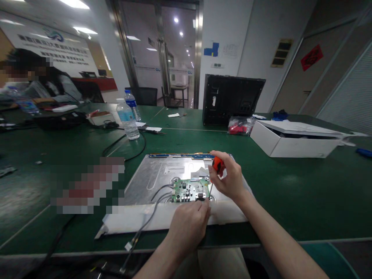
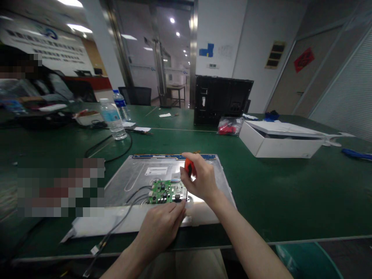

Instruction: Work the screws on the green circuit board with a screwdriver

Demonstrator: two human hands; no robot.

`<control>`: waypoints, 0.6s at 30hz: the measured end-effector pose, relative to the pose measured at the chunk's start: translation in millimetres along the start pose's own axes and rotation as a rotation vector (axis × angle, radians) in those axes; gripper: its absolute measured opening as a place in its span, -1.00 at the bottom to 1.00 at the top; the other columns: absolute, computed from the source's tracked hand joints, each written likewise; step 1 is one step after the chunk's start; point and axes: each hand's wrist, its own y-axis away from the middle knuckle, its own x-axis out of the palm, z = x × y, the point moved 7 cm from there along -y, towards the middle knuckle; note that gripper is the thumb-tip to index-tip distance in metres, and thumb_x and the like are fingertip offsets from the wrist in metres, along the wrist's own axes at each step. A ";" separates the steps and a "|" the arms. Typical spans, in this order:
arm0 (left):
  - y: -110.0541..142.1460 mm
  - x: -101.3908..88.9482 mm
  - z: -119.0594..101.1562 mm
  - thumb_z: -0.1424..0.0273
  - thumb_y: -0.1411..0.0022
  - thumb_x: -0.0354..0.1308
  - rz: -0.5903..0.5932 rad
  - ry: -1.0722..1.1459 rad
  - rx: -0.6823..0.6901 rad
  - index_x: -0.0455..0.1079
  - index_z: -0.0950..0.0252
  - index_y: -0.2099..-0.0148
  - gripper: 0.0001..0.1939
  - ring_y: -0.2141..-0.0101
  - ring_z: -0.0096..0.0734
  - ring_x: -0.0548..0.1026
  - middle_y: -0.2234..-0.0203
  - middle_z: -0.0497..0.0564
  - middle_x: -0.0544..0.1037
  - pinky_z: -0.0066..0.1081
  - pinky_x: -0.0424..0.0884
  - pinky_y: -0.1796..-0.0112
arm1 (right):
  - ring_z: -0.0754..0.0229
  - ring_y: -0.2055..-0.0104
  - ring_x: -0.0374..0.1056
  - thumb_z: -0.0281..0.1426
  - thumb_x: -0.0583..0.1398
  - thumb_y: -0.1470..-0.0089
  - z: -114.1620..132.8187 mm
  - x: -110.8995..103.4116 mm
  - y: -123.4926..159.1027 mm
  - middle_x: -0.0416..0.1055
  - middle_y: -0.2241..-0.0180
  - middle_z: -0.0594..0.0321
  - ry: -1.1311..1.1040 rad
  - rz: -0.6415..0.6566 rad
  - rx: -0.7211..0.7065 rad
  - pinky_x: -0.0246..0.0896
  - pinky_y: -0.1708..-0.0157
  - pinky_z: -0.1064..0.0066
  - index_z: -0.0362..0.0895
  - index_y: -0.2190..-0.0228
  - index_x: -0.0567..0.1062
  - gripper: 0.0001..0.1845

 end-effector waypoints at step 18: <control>1.3 2.6 1.3 0.50 -0.28 0.01 0.015 0.016 -0.009 0.40 0.36 0.11 -0.82 0.55 -0.27 0.51 0.55 -0.02 0.53 -0.36 0.37 0.56 | 0.36 0.56 0.11 -0.42 0.09 -0.15 -0.5 -0.1 -0.2 0.28 0.43 0.34 -0.021 0.004 -0.004 0.12 0.56 0.49 -0.08 0.05 0.31 -0.70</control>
